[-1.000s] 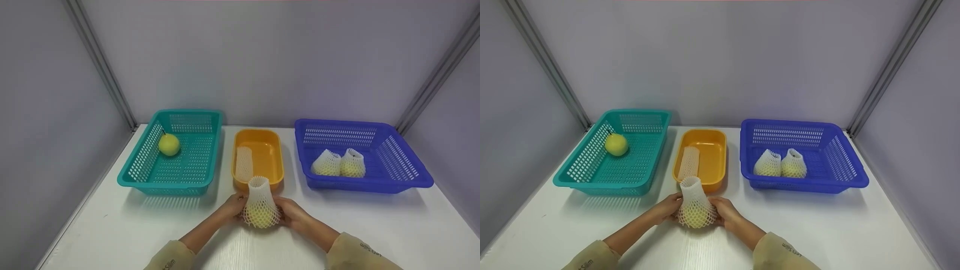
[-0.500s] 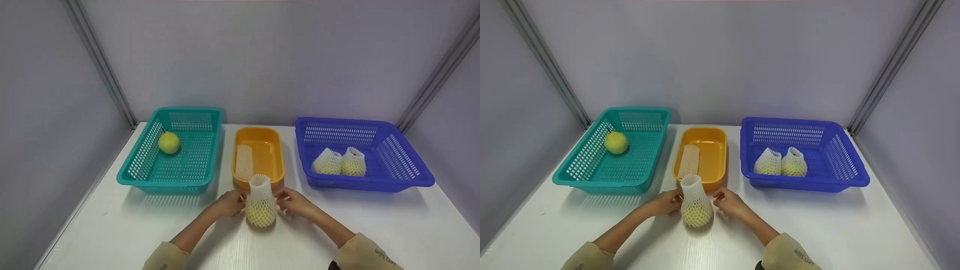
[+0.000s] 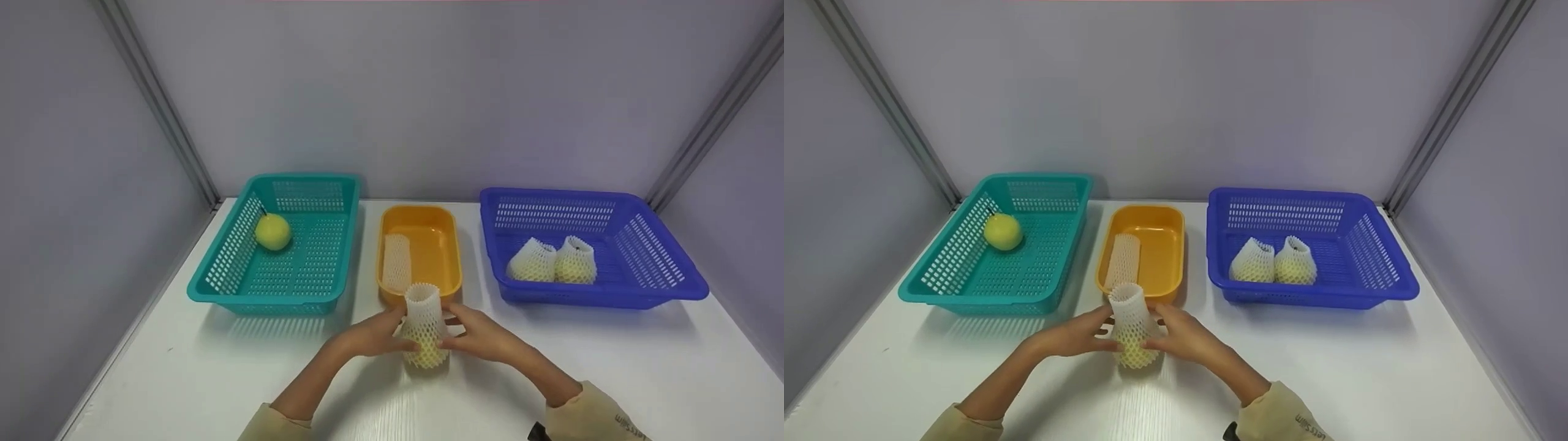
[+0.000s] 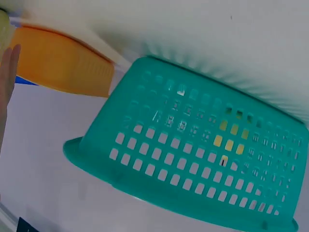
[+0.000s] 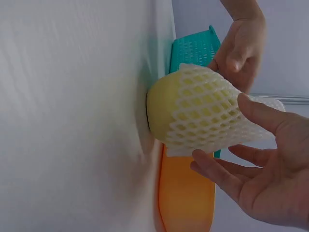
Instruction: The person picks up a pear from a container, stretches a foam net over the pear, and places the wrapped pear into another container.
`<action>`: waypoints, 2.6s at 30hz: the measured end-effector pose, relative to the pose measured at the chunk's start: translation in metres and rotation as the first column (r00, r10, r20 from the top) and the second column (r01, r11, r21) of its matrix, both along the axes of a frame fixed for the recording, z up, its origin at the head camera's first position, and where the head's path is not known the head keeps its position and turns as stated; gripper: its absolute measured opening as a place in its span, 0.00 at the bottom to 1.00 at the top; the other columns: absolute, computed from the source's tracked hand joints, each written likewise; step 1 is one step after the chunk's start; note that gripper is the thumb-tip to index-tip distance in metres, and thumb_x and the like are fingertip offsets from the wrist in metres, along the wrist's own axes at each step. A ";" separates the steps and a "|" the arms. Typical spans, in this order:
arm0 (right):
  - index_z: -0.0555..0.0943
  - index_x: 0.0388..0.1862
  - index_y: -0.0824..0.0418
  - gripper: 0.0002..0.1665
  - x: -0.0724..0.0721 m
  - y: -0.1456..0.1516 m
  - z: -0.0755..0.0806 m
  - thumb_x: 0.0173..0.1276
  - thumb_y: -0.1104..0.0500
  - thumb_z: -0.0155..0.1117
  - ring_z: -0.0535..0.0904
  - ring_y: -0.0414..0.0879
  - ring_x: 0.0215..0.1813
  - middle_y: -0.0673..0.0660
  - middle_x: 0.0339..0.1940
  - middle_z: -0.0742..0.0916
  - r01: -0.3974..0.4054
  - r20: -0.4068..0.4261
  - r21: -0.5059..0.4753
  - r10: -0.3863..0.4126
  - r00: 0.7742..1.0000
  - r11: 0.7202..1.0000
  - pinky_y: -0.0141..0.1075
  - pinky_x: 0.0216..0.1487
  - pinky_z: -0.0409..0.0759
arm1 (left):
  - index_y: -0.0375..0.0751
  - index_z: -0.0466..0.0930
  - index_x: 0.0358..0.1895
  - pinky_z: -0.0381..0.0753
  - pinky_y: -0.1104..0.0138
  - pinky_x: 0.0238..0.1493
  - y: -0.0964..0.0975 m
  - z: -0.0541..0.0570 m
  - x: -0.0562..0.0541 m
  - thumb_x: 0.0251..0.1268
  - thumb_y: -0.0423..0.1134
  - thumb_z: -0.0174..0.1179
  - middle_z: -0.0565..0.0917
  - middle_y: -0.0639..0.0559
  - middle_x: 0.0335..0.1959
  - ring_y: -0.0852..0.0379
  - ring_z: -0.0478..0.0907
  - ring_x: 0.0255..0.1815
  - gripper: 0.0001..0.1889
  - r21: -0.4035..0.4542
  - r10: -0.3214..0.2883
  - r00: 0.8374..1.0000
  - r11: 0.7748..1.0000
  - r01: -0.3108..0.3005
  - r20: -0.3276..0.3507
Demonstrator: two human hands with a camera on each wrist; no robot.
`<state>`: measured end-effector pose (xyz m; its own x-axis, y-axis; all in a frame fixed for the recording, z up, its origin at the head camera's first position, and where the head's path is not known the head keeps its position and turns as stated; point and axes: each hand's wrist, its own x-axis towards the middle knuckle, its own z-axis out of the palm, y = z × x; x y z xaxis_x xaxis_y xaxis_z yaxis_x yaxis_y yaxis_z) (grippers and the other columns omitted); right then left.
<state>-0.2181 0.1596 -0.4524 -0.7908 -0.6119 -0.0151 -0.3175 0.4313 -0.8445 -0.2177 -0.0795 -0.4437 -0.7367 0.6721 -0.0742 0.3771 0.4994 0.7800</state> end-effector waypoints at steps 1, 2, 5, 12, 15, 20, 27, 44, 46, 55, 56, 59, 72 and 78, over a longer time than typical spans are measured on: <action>0.62 0.66 0.62 0.38 0.000 -0.001 -0.001 0.60 0.55 0.67 0.70 0.61 0.58 0.61 0.62 0.71 0.003 -0.017 0.004 -0.002 1.000 1.000 0.47 0.50 0.74 | 0.42 0.45 0.71 0.59 0.59 0.62 0.002 -0.003 0.000 0.59 0.41 0.62 0.58 0.47 0.68 0.53 0.57 0.66 0.42 0.020 0.007 1.000 1.000 -0.006 -0.009; 0.63 0.65 0.62 0.38 0.001 -0.002 -0.002 0.59 0.56 0.67 0.71 0.61 0.57 0.62 0.61 0.72 0.005 -0.033 0.004 -0.005 0.999 1.000 0.48 0.51 0.74 | 0.43 0.46 0.71 0.60 0.60 0.62 0.003 -0.005 0.000 0.59 0.40 0.62 0.60 0.48 0.67 0.54 0.58 0.65 0.41 0.035 0.015 1.000 0.999 -0.015 -0.021; 0.64 0.64 0.64 0.38 0.001 -0.004 -0.005 0.58 0.57 0.68 0.71 0.61 0.56 0.63 0.60 0.73 0.005 -0.053 -0.007 -0.005 0.999 1.000 0.48 0.51 0.73 | 0.42 0.53 0.69 0.62 0.60 0.60 0.006 -0.011 0.000 0.58 0.38 0.63 0.64 0.49 0.65 0.55 0.60 0.64 0.38 0.060 0.045 0.998 0.997 -0.043 -0.034; 0.61 0.65 0.62 0.42 0.003 -0.007 -0.012 0.53 0.62 0.71 0.69 0.63 0.58 0.62 0.60 0.71 0.003 -0.022 -0.043 -0.003 1.000 0.999 0.40 0.45 0.77 | 0.38 0.61 0.63 0.66 0.58 0.57 0.010 -0.016 0.003 0.52 0.37 0.67 0.71 0.48 0.58 0.54 0.67 0.58 0.35 0.036 0.098 0.995 0.995 -0.097 -0.032; 0.60 0.65 0.63 0.44 0.003 -0.007 -0.016 0.51 0.65 0.72 0.68 0.64 0.58 0.63 0.60 0.71 0.000 -0.015 -0.051 -0.001 1.000 0.999 0.39 0.46 0.77 | 0.38 0.62 0.63 0.67 0.58 0.56 0.012 -0.017 0.004 0.50 0.37 0.69 0.71 0.48 0.56 0.53 0.68 0.56 0.36 0.002 0.116 0.992 0.993 -0.116 -0.042; 0.58 0.66 0.63 0.47 0.005 -0.006 -0.023 0.50 0.63 0.73 0.69 0.61 0.58 0.63 0.60 0.70 0.004 -0.017 -0.033 -0.005 1.000 0.999 0.40 0.48 0.76 | 0.40 0.63 0.61 0.69 0.58 0.53 0.014 -0.017 0.006 0.44 0.36 0.72 0.73 0.49 0.52 0.52 0.70 0.53 0.38 -0.043 0.128 0.990 0.990 -0.131 -0.064; 0.58 0.64 0.62 0.47 0.006 -0.008 -0.030 0.49 0.63 0.74 0.71 0.60 0.56 0.63 0.58 0.70 -0.002 -0.050 -0.015 0.001 0.999 1.000 0.42 0.50 0.75 | 0.41 0.65 0.58 0.70 0.61 0.53 0.016 -0.015 0.006 0.40 0.33 0.74 0.76 0.52 0.49 0.55 0.71 0.52 0.37 -0.132 0.101 0.988 0.984 -0.116 -0.117; 0.53 0.69 0.59 0.55 0.008 -0.008 -0.022 0.48 0.55 0.75 0.68 0.52 0.59 0.59 0.61 0.72 0.008 -0.165 0.161 0.019 0.986 0.987 0.48 0.57 0.67 | 0.45 0.63 0.57 0.73 0.61 0.43 0.011 -0.019 0.003 0.38 0.43 0.75 0.74 0.54 0.44 0.54 0.72 0.45 0.39 -0.248 0.090 0.984 0.960 -0.127 -0.153; 0.50 0.71 0.56 0.56 0.007 -0.006 -0.016 0.50 0.53 0.74 0.67 0.52 0.61 0.58 0.64 0.69 -0.020 -0.157 0.169 0.047 0.986 0.985 0.47 0.57 0.67 | 0.45 0.60 0.59 0.72 0.59 0.48 0.009 -0.016 0.003 0.39 0.45 0.75 0.72 0.53 0.48 0.53 0.69 0.50 0.42 -0.241 0.076 0.987 0.964 -0.108 -0.140; 0.61 0.67 0.58 0.39 0.002 -0.004 -0.001 0.59 0.57 0.67 0.71 0.55 0.58 0.56 0.61 0.73 -0.052 -0.127 0.018 0.054 0.990 0.998 0.44 0.50 0.74 | 0.40 0.57 0.66 0.64 0.61 0.59 0.009 0.000 0.005 0.49 0.36 0.69 0.70 0.47 0.58 0.53 0.65 0.59 0.40 -0.125 0.000 0.991 0.992 -0.017 -0.137; 0.63 0.66 0.59 0.38 0.002 -0.004 -0.002 0.58 0.59 0.67 0.71 0.56 0.57 0.57 0.60 0.73 -0.055 -0.125 0.005 0.055 0.991 0.998 0.43 0.50 0.75 | 0.40 0.58 0.66 0.65 0.61 0.59 0.010 0.000 0.005 0.49 0.35 0.69 0.70 0.47 0.58 0.53 0.65 0.59 0.39 -0.125 0.004 0.990 0.992 -0.022 -0.143; 0.64 0.65 0.60 0.38 0.001 -0.004 -0.007 0.57 0.62 0.68 0.71 0.57 0.57 0.58 0.59 0.74 -0.057 -0.116 -0.016 0.055 0.992 0.998 0.41 0.50 0.75 | 0.38 0.60 0.65 0.65 0.60 0.58 0.013 -0.002 0.007 0.49 0.33 0.69 0.70 0.45 0.59 0.52 0.66 0.59 0.39 -0.136 0.029 0.989 0.990 -0.049 -0.146; 0.62 0.65 0.67 0.43 -0.002 -0.002 -0.019 0.52 0.63 0.72 0.70 0.61 0.58 0.64 0.61 0.70 -0.041 -0.063 -0.036 0.038 0.997 0.999 0.42 0.50 0.75 | 0.37 0.63 0.62 0.67 0.59 0.57 0.018 -0.014 0.003 0.38 0.26 0.73 0.72 0.47 0.55 0.52 0.68 0.57 0.42 -0.105 0.089 0.990 0.989 -0.101 -0.109; 0.60 0.66 0.66 0.45 -0.001 -0.003 -0.026 0.52 0.64 0.72 0.68 0.62 0.59 0.64 0.62 0.69 -0.040 -0.018 -0.025 0.040 0.999 0.999 0.39 0.50 0.75 | 0.40 0.62 0.61 0.71 0.61 0.52 0.021 -0.021 0.002 0.36 0.28 0.74 0.74 0.49 0.51 0.54 0.70 0.52 0.43 -0.099 0.105 0.992 0.989 -0.112 -0.073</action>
